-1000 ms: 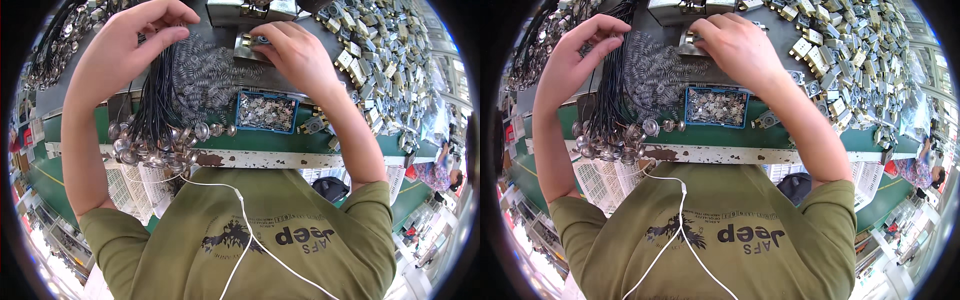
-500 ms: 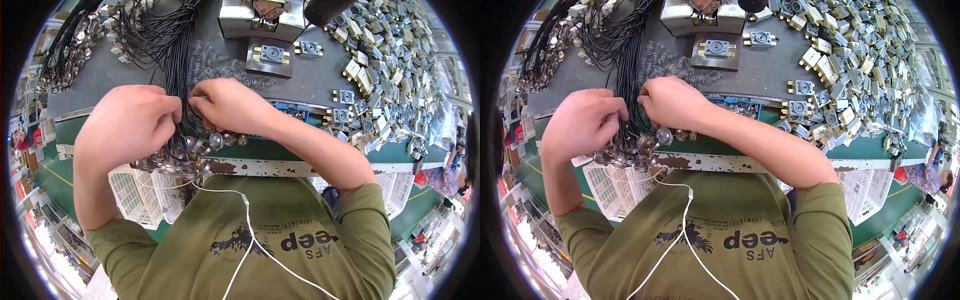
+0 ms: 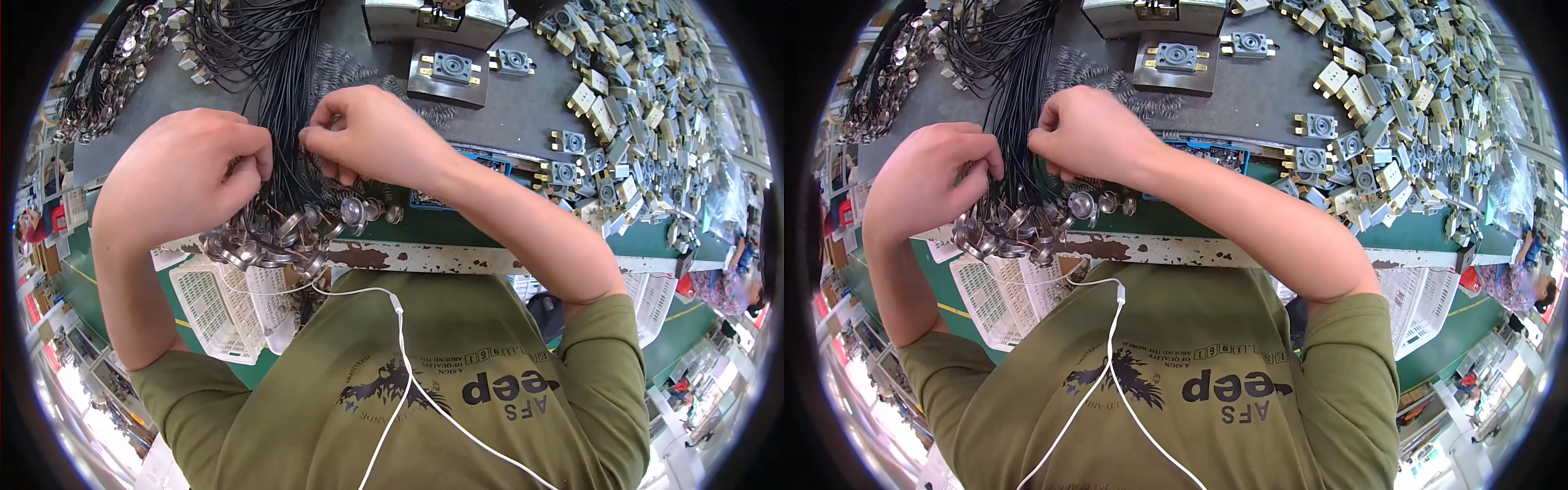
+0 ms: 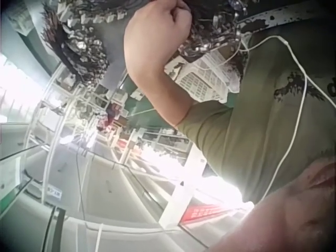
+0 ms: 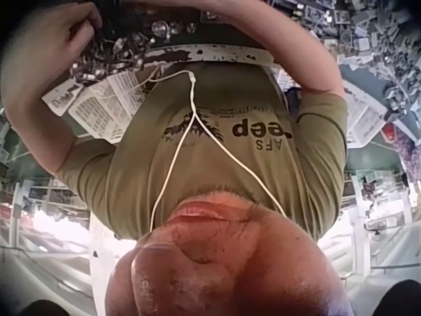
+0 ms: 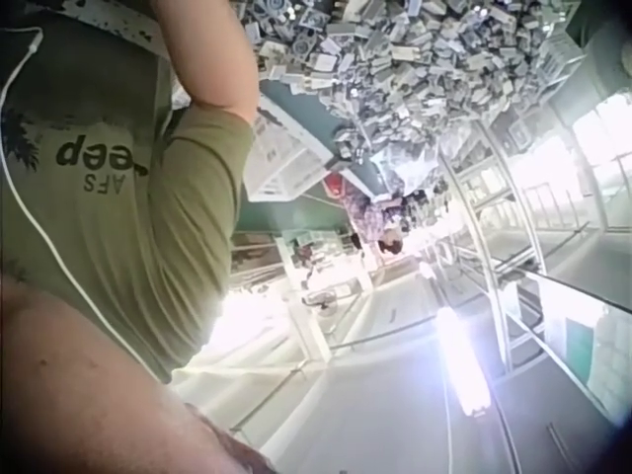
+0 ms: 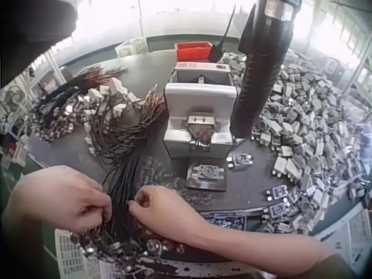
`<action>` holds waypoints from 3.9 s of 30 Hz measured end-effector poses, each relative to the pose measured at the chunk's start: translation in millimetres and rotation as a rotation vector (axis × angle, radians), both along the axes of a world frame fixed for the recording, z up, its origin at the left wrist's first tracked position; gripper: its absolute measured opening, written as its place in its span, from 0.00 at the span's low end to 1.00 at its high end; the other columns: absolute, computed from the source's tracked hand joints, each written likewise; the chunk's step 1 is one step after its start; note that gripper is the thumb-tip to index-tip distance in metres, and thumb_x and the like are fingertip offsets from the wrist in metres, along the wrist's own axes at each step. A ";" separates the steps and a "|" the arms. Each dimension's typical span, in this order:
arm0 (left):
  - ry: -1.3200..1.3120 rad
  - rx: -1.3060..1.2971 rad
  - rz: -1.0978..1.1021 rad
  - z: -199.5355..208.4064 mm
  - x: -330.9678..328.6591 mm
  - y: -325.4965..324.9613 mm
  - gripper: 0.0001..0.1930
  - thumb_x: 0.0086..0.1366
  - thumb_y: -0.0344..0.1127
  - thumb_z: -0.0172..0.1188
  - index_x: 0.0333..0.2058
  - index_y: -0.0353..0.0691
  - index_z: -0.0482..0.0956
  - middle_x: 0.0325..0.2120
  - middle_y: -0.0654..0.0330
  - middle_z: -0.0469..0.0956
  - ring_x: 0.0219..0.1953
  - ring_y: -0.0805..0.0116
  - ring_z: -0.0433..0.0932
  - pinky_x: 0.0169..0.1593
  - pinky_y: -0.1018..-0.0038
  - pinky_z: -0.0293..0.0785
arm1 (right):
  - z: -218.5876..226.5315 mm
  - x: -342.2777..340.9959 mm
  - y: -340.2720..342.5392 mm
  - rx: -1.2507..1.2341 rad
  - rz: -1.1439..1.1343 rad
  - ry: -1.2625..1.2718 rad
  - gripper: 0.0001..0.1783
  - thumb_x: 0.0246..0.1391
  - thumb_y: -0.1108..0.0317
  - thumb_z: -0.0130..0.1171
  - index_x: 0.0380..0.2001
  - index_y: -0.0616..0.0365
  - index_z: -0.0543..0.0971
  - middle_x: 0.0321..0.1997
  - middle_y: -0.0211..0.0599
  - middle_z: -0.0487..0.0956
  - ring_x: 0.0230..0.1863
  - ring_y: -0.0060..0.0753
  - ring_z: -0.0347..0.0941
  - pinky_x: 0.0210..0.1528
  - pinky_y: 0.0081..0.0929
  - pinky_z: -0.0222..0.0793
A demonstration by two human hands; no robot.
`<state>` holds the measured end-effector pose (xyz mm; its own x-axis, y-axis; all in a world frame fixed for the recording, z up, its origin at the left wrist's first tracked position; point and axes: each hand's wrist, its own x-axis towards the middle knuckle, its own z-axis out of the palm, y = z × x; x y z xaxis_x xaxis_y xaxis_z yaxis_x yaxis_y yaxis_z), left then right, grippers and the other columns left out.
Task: Assembling small electronic components using a pneumatic screwdriver on a production line.
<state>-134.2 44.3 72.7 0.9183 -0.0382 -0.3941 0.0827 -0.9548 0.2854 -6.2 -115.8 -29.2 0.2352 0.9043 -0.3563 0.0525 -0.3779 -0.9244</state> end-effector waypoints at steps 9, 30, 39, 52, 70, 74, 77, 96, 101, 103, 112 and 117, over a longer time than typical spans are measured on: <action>-0.175 -0.019 -0.010 -12.4 2.4 -20.2 0.07 0.57 0.31 0.55 0.25 0.36 0.80 0.23 0.50 0.79 0.34 0.48 0.80 0.39 0.56 0.76 | 4.4 5.3 -25.0 0.062 -0.096 0.370 0.13 0.73 0.62 0.53 0.48 0.61 0.66 0.33 0.38 0.84 0.36 0.27 0.82 0.40 0.27 0.81; 0.024 -0.005 -0.236 -14.1 19.5 -26.0 0.06 0.56 0.32 0.57 0.27 0.41 0.82 0.23 0.54 0.76 0.31 0.52 0.79 0.40 0.57 0.77 | 0.2 15.4 -42.0 0.059 -0.073 0.232 0.14 0.71 0.70 0.53 0.56 0.59 0.66 0.41 0.41 0.83 0.43 0.30 0.84 0.44 0.28 0.85; -0.097 0.142 -0.284 -23.2 8.4 -44.7 0.06 0.55 0.31 0.60 0.26 0.41 0.86 0.25 0.55 0.77 0.33 0.55 0.81 0.41 0.58 0.78 | 16.0 38.6 -49.1 0.141 -0.264 0.501 0.18 0.71 0.67 0.56 0.58 0.60 0.66 0.44 0.44 0.81 0.47 0.39 0.83 0.49 0.41 0.86; -0.274 -0.255 -0.099 -14.1 29.6 -29.4 0.07 0.61 0.28 0.66 0.37 0.37 0.79 0.30 0.55 0.79 0.35 0.53 0.80 0.42 0.61 0.76 | 47.5 58.5 -102.9 0.202 0.038 -0.697 0.26 0.64 0.68 0.62 0.65 0.55 0.74 0.19 0.45 0.77 0.20 0.45 0.76 0.27 0.39 0.71; -0.598 -0.179 -0.233 -84.9 134.5 -49.6 0.06 0.63 0.34 0.63 0.34 0.39 0.76 0.28 0.57 0.79 0.35 0.53 0.81 0.38 0.60 0.76 | -9.0 37.5 -125.2 -0.170 -0.073 0.062 0.21 0.69 0.63 0.60 0.63 0.51 0.78 0.33 0.29 0.84 0.24 0.14 0.75 0.26 0.20 0.76; -0.651 -0.163 -0.282 -93.3 133.6 -47.8 0.05 0.64 0.33 0.61 0.35 0.40 0.77 0.29 0.58 0.79 0.35 0.54 0.81 0.39 0.61 0.77 | -11.1 35.9 -127.7 -0.109 -0.116 0.157 0.20 0.67 0.63 0.62 0.60 0.55 0.80 0.32 0.32 0.84 0.24 0.20 0.79 0.26 0.23 0.77; -0.616 -0.177 -0.236 -91.1 132.1 -51.1 0.04 0.65 0.33 0.61 0.35 0.40 0.78 0.31 0.58 0.79 0.35 0.54 0.81 0.39 0.60 0.77 | -16.5 39.5 -126.8 -0.076 -0.101 0.381 0.21 0.71 0.63 0.59 0.63 0.54 0.78 0.35 0.28 0.84 0.25 0.15 0.75 0.27 0.19 0.75; -0.648 -0.128 -0.214 -56.7 77.0 -22.8 0.10 0.62 0.33 0.66 0.42 0.41 0.83 0.26 0.58 0.81 0.31 0.55 0.81 0.35 0.61 0.78 | 10.0 80.6 -125.7 0.222 -0.372 -0.339 0.29 0.60 0.75 0.68 0.64 0.59 0.74 0.47 0.35 0.84 0.46 0.21 0.81 0.51 0.23 0.78; -0.788 -0.190 -0.174 -57.6 84.8 -59.4 0.08 0.62 0.32 0.66 0.40 0.41 0.83 0.25 0.59 0.79 0.30 0.57 0.81 0.34 0.63 0.77 | 21.2 57.3 -131.5 0.279 -0.470 -0.340 0.26 0.60 0.77 0.67 0.61 0.61 0.74 0.46 0.36 0.85 0.46 0.21 0.82 0.53 0.23 0.78; -0.730 -0.189 -0.248 -59.4 89.9 -51.8 0.08 0.61 0.32 0.66 0.39 0.42 0.83 0.24 0.59 0.77 0.29 0.56 0.80 0.33 0.64 0.77 | 25.0 64.5 -129.0 0.201 -0.357 -0.471 0.24 0.61 0.76 0.67 0.60 0.61 0.75 0.44 0.35 0.85 0.47 0.21 0.82 0.52 0.22 0.77; -0.646 -0.170 -0.296 -39.4 86.5 -36.1 0.07 0.61 0.32 0.68 0.36 0.38 0.82 0.26 0.57 0.76 0.31 0.55 0.78 0.35 0.62 0.74 | 7.6 76.2 -118.9 0.226 -0.256 0.280 0.25 0.75 0.59 0.50 0.67 0.64 0.68 0.60 0.51 0.80 0.60 0.38 0.79 0.60 0.35 0.78; -0.626 -0.185 -0.243 -33.8 84.9 -31.9 0.06 0.63 0.32 0.65 0.35 0.37 0.81 0.28 0.56 0.78 0.33 0.55 0.79 0.38 0.62 0.75 | 5.3 74.5 -110.6 0.216 -0.286 0.439 0.25 0.76 0.61 0.49 0.68 0.63 0.67 0.60 0.50 0.80 0.59 0.37 0.80 0.60 0.35 0.78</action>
<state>-49.3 12.3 38.9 0.9274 -0.2868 0.2400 -0.3605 -0.8564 0.3697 68.4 -226.4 -23.9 0.3527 0.8896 -0.2901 -0.4310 -0.1207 -0.8943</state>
